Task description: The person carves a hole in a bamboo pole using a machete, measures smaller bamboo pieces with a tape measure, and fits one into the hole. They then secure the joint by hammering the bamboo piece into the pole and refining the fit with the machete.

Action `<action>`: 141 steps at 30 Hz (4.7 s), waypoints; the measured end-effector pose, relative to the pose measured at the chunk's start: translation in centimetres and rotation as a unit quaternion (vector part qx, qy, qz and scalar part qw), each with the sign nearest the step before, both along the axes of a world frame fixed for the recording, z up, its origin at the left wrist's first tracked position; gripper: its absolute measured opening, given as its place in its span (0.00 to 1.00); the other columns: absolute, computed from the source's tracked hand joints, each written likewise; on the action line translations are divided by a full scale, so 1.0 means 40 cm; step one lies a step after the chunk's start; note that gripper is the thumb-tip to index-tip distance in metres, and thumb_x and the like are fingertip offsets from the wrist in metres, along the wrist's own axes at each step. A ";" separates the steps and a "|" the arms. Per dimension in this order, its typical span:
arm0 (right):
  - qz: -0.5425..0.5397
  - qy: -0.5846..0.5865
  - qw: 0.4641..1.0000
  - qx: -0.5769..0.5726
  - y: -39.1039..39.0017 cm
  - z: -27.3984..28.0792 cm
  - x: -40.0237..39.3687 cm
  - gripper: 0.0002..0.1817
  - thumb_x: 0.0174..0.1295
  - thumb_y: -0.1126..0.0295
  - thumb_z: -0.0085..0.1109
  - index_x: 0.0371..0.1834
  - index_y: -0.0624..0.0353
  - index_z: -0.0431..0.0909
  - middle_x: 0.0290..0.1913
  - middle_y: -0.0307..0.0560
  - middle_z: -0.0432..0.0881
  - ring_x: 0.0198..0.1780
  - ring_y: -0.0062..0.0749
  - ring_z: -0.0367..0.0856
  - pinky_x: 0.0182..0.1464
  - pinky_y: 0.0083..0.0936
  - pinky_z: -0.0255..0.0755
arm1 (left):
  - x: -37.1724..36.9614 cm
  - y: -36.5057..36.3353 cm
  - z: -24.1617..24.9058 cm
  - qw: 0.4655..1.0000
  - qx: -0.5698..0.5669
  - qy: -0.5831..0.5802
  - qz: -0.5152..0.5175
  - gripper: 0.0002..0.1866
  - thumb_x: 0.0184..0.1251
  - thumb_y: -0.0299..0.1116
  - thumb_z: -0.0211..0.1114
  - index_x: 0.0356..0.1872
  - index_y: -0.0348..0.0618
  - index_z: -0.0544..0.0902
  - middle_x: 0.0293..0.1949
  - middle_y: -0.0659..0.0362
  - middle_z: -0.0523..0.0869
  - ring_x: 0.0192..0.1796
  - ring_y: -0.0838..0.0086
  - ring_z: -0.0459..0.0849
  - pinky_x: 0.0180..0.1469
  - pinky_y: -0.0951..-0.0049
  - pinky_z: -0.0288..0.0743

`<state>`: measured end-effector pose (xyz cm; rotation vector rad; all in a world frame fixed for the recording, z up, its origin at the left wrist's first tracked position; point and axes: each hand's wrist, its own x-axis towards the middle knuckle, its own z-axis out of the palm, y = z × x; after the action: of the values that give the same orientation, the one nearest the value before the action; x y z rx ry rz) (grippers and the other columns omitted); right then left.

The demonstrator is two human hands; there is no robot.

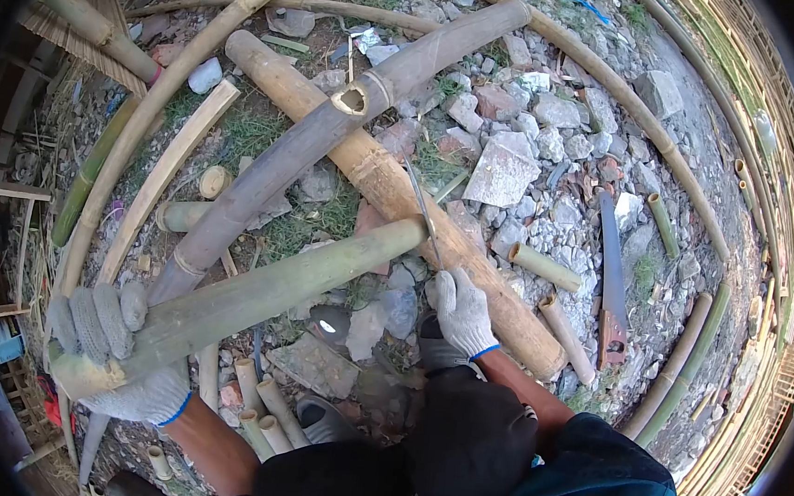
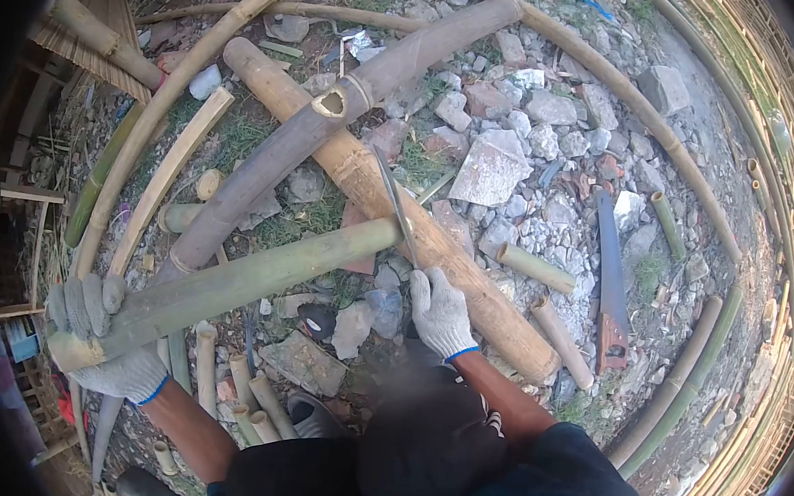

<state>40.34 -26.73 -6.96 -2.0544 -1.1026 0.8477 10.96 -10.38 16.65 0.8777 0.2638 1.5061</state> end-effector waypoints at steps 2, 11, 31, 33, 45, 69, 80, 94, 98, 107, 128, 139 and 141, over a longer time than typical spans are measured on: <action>-0.040 -0.035 0.999 0.008 0.007 -0.011 -0.001 0.17 0.84 0.60 0.47 0.43 0.63 0.78 0.33 0.67 0.81 0.39 0.71 0.83 0.40 0.57 0.73 | -0.005 0.004 0.002 1.000 0.005 0.004 0.005 0.12 0.74 0.34 0.53 0.28 0.55 0.65 0.23 0.68 0.62 0.27 0.77 0.64 0.40 0.69 0.62; -0.036 -0.024 0.999 -0.010 -0.003 -0.006 0.000 0.21 0.85 0.57 0.43 0.44 0.63 0.78 0.36 0.71 0.81 0.44 0.78 0.80 0.44 0.63 0.70 | -0.017 -0.009 -0.003 1.000 -0.013 0.001 0.021 0.11 0.78 0.36 0.52 0.31 0.53 0.66 0.27 0.67 0.63 0.29 0.76 0.64 0.42 0.66 0.62; 0.000 -0.003 1.000 0.011 -0.004 0.035 -0.009 0.19 0.84 0.58 0.47 0.42 0.62 0.79 0.37 0.70 0.82 0.45 0.75 0.82 0.44 0.60 0.72 | 0.020 -0.108 0.015 0.988 -0.094 -0.010 0.121 0.07 0.76 0.38 0.53 0.36 0.53 0.71 0.25 0.70 0.65 0.27 0.79 0.65 0.43 0.70 0.65; 0.007 -0.002 0.999 0.043 -0.009 0.024 -0.007 0.20 0.84 0.56 0.47 0.44 0.61 0.80 0.37 0.69 0.84 0.44 0.73 0.84 0.44 0.60 0.74 | 0.095 -0.086 0.033 0.917 -0.175 0.041 0.355 0.07 0.77 0.38 0.52 0.35 0.55 0.70 0.26 0.70 0.64 0.28 0.79 0.65 0.44 0.70 0.65; -0.013 -0.045 0.995 0.083 -0.024 0.024 0.005 0.18 0.84 0.61 0.45 0.42 0.62 0.79 0.32 0.67 0.81 0.38 0.68 0.83 0.41 0.57 0.74 | -0.023 -0.060 -0.031 0.990 -0.074 -0.089 0.086 0.08 0.75 0.44 0.55 0.38 0.55 0.70 0.31 0.67 0.66 0.33 0.75 0.65 0.45 0.67 0.61; -0.010 -0.058 0.998 0.016 -0.010 -0.030 0.014 0.24 0.86 0.55 0.39 0.44 0.63 0.79 0.36 0.64 0.82 0.37 0.69 0.82 0.42 0.53 0.74 | -0.003 -0.041 -0.018 0.988 -0.086 -0.066 0.109 0.07 0.79 0.39 0.52 0.41 0.48 0.70 0.34 0.63 0.65 0.38 0.71 0.66 0.52 0.64 0.64; -0.008 -0.083 0.996 -0.021 -0.012 -0.011 0.033 0.15 0.84 0.62 0.47 0.44 0.59 0.80 0.35 0.65 0.83 0.39 0.70 0.84 0.41 0.58 0.74 | -0.054 -0.064 -0.025 0.999 -0.019 0.012 -0.024 0.15 0.87 0.44 0.47 0.34 0.57 0.70 0.30 0.69 0.70 0.34 0.81 0.69 0.48 0.73 0.68; 0.009 -0.015 1.000 0.008 -0.041 0.046 0.030 0.20 0.85 0.56 0.45 0.47 0.61 0.80 0.38 0.71 0.84 0.44 0.75 0.84 0.46 0.63 0.74 | -0.031 -0.061 -0.012 1.000 -0.013 0.000 0.020 0.19 0.89 0.47 0.48 0.35 0.53 0.77 0.18 0.71 0.71 0.20 0.83 0.72 0.40 0.69 0.74; -0.014 -0.048 0.997 -0.050 -0.019 -0.012 0.026 0.18 0.85 0.58 0.45 0.47 0.60 0.80 0.38 0.69 0.84 0.45 0.72 0.84 0.45 0.58 0.75 | -0.032 -0.057 -0.014 1.000 0.009 0.013 0.012 0.20 0.90 0.48 0.48 0.39 0.50 0.80 0.18 0.69 0.74 0.21 0.81 0.76 0.40 0.67 0.80; -0.004 -0.086 0.996 0.019 -0.035 -0.061 0.025 0.10 0.78 0.67 0.54 0.42 0.63 0.78 0.34 0.62 0.80 0.36 0.66 0.82 0.40 0.55 0.76 | -0.037 -0.019 -0.025 0.978 0.149 0.024 -0.143 0.24 0.92 0.49 0.42 0.34 0.53 0.80 0.17 0.74 0.73 0.18 0.82 0.74 0.41 0.73 0.83; 0.009 -0.021 0.999 -0.029 -0.038 -0.059 0.026 0.23 0.86 0.54 0.42 0.45 0.63 0.79 0.37 0.69 0.83 0.45 0.73 0.82 0.47 0.58 0.73 | 0.163 -0.070 0.085 0.875 -0.270 0.051 0.399 0.29 0.81 0.62 0.51 0.48 0.41 0.73 0.45 0.55 0.77 0.48 0.64 0.79 0.56 0.63 0.75; 0.081 -0.118 0.985 0.098 -0.056 -0.107 0.032 0.04 0.72 0.73 0.58 0.42 0.62 0.76 0.36 0.59 0.79 0.34 0.63 0.81 0.37 0.52 0.75 | 0.038 -0.049 -0.032 0.919 -0.173 0.041 0.351 0.23 0.84 0.46 0.46 0.60 0.34 0.71 0.56 0.49 0.80 0.61 0.60 0.80 0.71 0.55 0.74; 0.084 -0.126 0.982 0.112 -0.033 -0.091 0.032 0.04 0.71 0.73 0.58 0.42 0.62 0.76 0.35 0.58 0.79 0.33 0.61 0.81 0.36 0.51 0.75 | 0.023 -0.037 -0.058 0.820 -0.211 0.254 0.468 0.27 0.86 0.48 0.44 0.69 0.33 0.69 0.65 0.46 0.79 0.69 0.58 0.79 0.77 0.51 0.71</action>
<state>41.61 -28.05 -10.62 -1.9344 -1.4554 0.5206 11.87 -11.85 14.32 0.7961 1.5549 1.9354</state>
